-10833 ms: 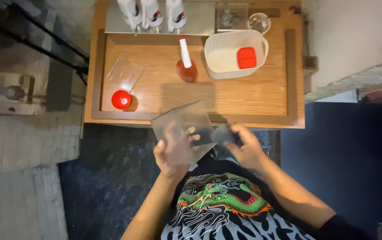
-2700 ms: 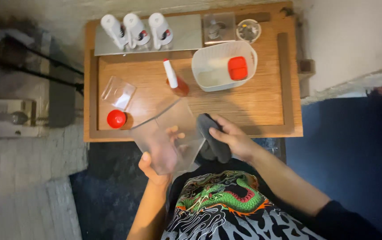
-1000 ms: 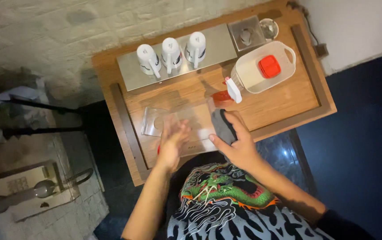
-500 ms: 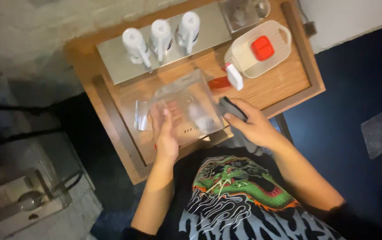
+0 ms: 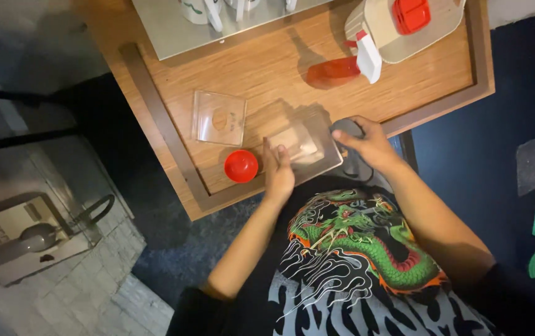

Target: Wiping and cleaning a plastic storage container and its lid using a cloth and spray.

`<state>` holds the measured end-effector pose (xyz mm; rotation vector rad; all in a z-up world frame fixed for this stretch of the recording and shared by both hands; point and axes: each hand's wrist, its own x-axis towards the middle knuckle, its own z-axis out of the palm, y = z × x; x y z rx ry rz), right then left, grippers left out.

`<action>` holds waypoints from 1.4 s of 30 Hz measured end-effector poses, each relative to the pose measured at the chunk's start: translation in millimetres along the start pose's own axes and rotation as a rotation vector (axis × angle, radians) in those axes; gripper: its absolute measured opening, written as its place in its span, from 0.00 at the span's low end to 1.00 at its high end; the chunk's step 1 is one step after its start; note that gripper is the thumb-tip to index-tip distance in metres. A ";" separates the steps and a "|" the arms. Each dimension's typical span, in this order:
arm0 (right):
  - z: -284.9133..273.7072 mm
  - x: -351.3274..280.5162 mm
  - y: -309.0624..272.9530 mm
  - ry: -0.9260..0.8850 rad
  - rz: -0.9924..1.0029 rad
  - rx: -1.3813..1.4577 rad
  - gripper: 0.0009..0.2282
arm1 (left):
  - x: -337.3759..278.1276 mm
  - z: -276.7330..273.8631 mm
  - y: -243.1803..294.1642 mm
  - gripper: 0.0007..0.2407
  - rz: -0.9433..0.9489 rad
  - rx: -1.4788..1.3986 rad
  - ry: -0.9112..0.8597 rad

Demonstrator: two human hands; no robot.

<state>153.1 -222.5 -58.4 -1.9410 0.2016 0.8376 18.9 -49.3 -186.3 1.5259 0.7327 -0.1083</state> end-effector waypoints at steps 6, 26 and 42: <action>12.5 20.3 39.3 0.092 -0.253 -0.190 0.23 | 41.4 4.9 16.0 0.31 0.004 0.142 0.000; -26.8 81.4 121.1 0.574 -0.143 0.300 0.29 | 89.8 6.7 -13.7 0.26 0.221 0.214 0.061; -67.2 121.4 -3.5 0.017 -0.984 -0.293 0.34 | -15.6 57.6 76.2 0.15 0.420 0.419 0.480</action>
